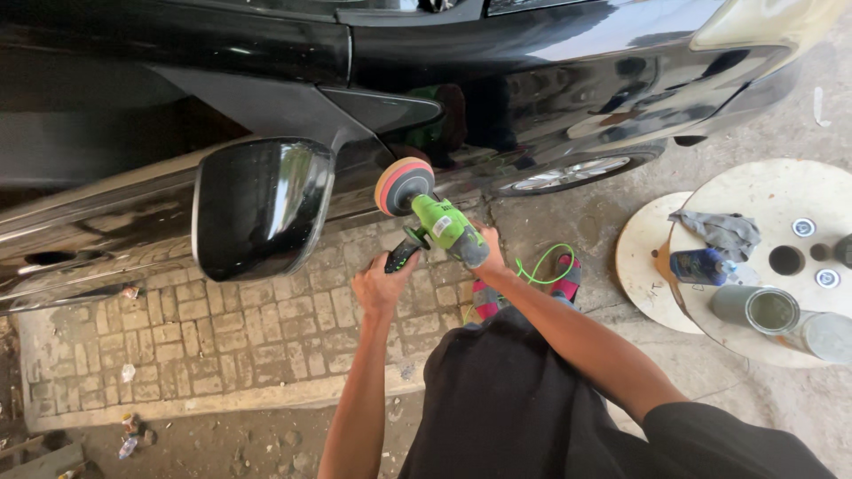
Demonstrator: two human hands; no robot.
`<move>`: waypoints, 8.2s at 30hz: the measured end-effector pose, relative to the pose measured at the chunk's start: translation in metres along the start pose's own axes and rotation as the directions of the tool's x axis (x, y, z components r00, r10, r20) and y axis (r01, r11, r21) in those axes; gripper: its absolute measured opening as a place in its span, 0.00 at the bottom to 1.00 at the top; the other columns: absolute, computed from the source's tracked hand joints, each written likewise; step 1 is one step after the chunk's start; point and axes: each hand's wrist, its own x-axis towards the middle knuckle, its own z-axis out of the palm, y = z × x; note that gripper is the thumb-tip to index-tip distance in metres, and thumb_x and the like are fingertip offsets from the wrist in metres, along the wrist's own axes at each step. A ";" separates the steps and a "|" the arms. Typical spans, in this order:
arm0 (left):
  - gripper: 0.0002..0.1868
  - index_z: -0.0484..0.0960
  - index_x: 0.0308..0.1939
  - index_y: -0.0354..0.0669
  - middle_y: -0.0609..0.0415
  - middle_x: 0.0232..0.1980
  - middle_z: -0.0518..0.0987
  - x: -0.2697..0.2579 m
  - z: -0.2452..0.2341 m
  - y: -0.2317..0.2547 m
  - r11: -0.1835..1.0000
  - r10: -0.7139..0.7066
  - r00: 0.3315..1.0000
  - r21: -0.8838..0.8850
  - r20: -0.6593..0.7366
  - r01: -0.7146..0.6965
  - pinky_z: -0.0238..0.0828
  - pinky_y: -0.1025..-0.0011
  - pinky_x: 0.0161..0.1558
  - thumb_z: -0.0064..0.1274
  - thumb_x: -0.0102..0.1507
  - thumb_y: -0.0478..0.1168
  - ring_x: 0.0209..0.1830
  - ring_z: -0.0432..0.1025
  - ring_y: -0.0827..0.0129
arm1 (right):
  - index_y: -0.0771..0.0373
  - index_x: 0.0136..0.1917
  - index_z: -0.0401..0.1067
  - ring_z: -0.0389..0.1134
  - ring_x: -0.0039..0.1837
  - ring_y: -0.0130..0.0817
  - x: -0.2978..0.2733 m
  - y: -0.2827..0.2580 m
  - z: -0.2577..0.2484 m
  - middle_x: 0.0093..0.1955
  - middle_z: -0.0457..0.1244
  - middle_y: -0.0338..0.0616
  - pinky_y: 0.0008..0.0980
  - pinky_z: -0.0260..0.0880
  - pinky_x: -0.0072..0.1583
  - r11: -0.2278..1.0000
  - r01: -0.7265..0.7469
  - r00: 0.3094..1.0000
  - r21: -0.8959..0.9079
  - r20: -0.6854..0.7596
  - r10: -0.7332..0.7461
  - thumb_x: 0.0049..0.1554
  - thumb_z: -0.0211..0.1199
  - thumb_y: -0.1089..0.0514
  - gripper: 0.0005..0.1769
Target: The person polishes the black exterior of a car by applying a liquid from a blue bottle onto a hand-held power buffer and moving it across the surface.
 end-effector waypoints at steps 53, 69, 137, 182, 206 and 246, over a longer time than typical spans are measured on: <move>0.23 0.85 0.26 0.41 0.49 0.19 0.78 0.045 -0.036 0.087 0.959 -0.160 0.986 -0.232 0.037 0.165 0.69 0.63 0.24 0.71 0.50 0.58 0.17 0.74 0.56 | 0.65 0.52 0.78 0.73 0.49 0.53 0.054 -0.057 -0.092 0.48 0.71 0.54 0.41 0.73 0.50 0.979 -0.118 0.990 -0.169 0.056 0.129 0.44 0.72 0.57 0.21; 0.30 0.88 0.31 0.42 0.51 0.21 0.81 0.068 0.080 0.267 0.937 0.284 0.947 -0.254 0.154 -0.240 0.73 0.63 0.23 0.65 0.55 0.68 0.16 0.77 0.60 | 0.60 0.62 0.73 0.72 0.56 0.45 -0.020 0.120 -0.241 0.55 0.70 0.48 0.41 0.70 0.56 0.917 -0.359 0.907 -0.172 -0.296 0.299 0.49 0.74 0.50 0.30; 0.48 0.72 0.61 0.36 0.50 0.53 0.83 0.032 0.033 0.276 0.553 0.351 0.630 -0.696 0.693 0.458 0.78 0.68 0.52 0.77 0.41 0.48 0.51 0.79 0.68 | 0.65 0.60 0.67 0.62 0.59 0.61 -0.056 -0.080 -0.210 0.57 0.62 0.57 0.50 0.60 0.55 0.832 -0.414 0.827 -0.369 -0.534 0.175 0.36 0.69 0.66 0.36; 0.38 0.74 0.64 0.40 0.53 0.57 0.81 0.019 0.044 0.303 0.148 0.661 0.511 -0.764 0.549 0.628 0.77 0.66 0.57 0.74 0.51 0.37 0.56 0.77 0.69 | 0.72 0.51 0.73 0.63 0.71 0.57 0.004 -0.123 -0.366 0.63 0.64 0.63 0.60 0.55 0.79 -0.152 0.107 0.876 0.983 -0.021 0.482 0.52 0.73 0.42 0.30; 0.53 0.69 0.68 0.40 0.49 0.65 0.79 -0.016 0.054 0.269 0.524 0.405 0.656 -0.749 0.637 0.404 0.72 0.65 0.65 0.77 0.42 0.49 0.65 0.75 0.63 | 0.74 0.48 0.72 0.50 0.82 0.60 0.020 -0.142 -0.316 0.77 0.53 0.71 0.53 0.42 0.80 -0.328 -0.151 0.866 0.933 0.285 0.411 0.50 0.73 0.44 0.29; 0.46 0.74 0.67 0.40 0.50 0.61 0.82 0.003 0.071 0.256 0.257 0.405 0.764 -0.864 0.503 0.433 0.75 0.61 0.64 0.74 0.45 0.41 0.60 0.77 0.63 | 0.68 0.58 0.73 0.74 0.52 0.29 0.091 -0.172 -0.348 0.52 0.71 0.42 0.33 0.79 0.57 0.935 -0.044 0.946 0.352 -0.286 0.152 0.49 0.83 0.52 0.31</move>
